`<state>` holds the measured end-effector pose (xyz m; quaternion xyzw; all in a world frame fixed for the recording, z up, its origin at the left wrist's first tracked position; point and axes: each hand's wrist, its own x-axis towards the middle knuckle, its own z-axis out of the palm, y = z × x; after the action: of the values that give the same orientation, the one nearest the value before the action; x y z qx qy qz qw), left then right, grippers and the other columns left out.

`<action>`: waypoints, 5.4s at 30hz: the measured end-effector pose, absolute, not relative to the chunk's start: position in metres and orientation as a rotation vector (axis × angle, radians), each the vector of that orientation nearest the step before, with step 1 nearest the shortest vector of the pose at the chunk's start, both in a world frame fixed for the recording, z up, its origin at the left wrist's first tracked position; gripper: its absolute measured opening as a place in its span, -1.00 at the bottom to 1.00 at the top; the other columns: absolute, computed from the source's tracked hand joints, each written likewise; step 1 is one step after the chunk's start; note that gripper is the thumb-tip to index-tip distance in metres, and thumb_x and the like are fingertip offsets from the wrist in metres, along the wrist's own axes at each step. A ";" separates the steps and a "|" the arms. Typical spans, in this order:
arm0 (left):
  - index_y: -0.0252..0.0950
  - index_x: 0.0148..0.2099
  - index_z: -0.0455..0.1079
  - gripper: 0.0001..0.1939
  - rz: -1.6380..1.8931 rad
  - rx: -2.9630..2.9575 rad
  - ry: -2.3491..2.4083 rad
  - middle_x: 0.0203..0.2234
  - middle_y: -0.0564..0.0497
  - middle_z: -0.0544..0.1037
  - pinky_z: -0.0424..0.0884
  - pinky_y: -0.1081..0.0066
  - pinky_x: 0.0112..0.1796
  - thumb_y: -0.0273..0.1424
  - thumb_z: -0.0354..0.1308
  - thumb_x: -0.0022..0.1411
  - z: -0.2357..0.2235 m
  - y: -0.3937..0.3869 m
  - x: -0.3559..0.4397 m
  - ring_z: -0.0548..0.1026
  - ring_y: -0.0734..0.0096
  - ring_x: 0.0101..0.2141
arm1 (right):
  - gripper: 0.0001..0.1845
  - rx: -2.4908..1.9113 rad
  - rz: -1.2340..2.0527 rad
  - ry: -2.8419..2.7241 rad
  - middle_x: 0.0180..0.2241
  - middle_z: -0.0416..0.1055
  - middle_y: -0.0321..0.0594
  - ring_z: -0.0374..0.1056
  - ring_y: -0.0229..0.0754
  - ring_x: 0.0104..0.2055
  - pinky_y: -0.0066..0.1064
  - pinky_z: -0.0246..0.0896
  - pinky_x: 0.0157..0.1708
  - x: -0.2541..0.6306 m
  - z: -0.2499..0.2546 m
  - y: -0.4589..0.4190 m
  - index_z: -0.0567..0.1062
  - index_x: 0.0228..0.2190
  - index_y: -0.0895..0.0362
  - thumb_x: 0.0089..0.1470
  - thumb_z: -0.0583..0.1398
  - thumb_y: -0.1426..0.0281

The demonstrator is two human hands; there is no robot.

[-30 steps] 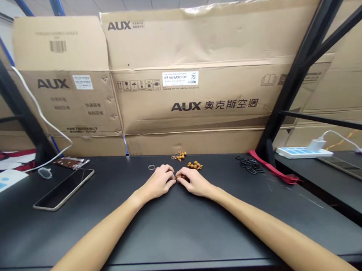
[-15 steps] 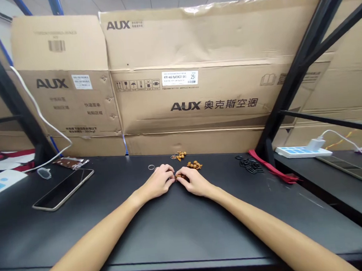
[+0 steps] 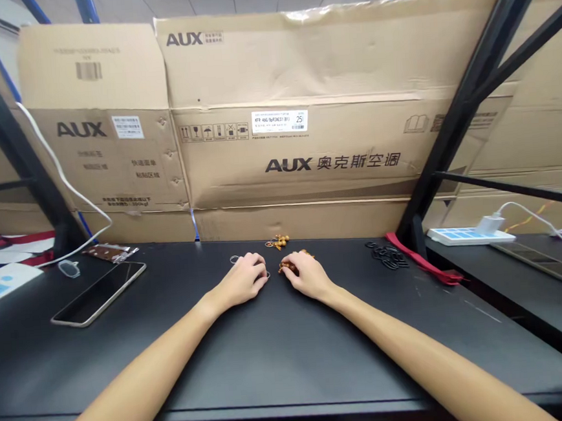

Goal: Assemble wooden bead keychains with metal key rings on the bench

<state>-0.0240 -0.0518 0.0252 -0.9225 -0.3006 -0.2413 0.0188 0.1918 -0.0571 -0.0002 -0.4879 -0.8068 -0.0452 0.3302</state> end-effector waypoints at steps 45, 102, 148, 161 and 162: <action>-0.47 0.05 0.25 -0.67 -0.566 -2.654 -1.328 -0.05 -0.29 0.43 0.29 0.21 -0.05 -0.41 -0.14 0.33 0.002 0.035 0.048 0.40 0.11 -0.03 | -0.86 -1.266 -0.341 -2.143 -0.26 0.43 -0.15 0.20 -0.07 -0.15 -0.19 0.06 -0.10 0.182 -0.001 -0.059 0.51 -0.35 0.11 0.12 0.14 0.37; -0.26 -0.33 0.39 -0.84 -1.127 -2.997 -1.067 -0.21 -0.03 0.43 0.31 0.28 -0.04 -0.34 0.05 0.24 0.029 -0.055 -0.017 0.41 0.33 -0.16 | -0.86 -1.027 0.101 -2.053 -0.36 0.37 -0.20 0.23 -0.17 -0.27 -0.30 0.15 -0.18 0.189 0.008 -0.062 0.41 -0.40 0.11 0.16 0.08 0.39; -0.30 -0.29 0.42 -0.75 -1.122 -3.277 -1.144 -0.38 0.02 0.51 0.30 0.46 -0.30 -0.25 0.04 0.25 0.031 -0.056 -0.019 0.42 0.43 -0.38 | -0.84 -1.000 0.171 -1.982 -0.38 0.35 -0.20 0.22 -0.15 -0.29 -0.27 0.14 -0.20 0.185 0.006 -0.060 0.39 -0.42 0.10 0.18 0.07 0.36; -0.30 -0.37 0.46 -0.67 -0.982 -3.127 -1.335 -0.49 0.06 0.53 0.25 0.48 -0.37 -0.22 -0.02 0.27 0.036 -0.057 -0.020 0.41 0.43 -0.46 | -0.84 -0.908 0.261 -2.041 -0.32 0.38 -0.21 0.23 -0.17 -0.24 -0.30 0.15 -0.20 0.181 0.013 -0.071 0.41 -0.38 0.08 0.19 0.08 0.32; -0.30 -0.37 0.46 -0.67 -0.971 -3.135 -1.335 -0.50 0.06 0.53 0.25 0.48 -0.38 -0.22 -0.02 0.27 0.036 -0.057 -0.020 0.41 0.43 -0.46 | -0.84 -0.906 0.260 -2.043 -0.32 0.37 -0.22 0.23 -0.17 -0.24 -0.30 0.15 -0.20 0.180 0.013 -0.071 0.40 -0.39 0.08 0.19 0.08 0.32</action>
<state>-0.0202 -0.0572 0.0358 -0.8671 -0.3692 -0.2685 -0.1993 0.1804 -0.0712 0.0133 -0.3633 -0.8192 0.1042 0.4314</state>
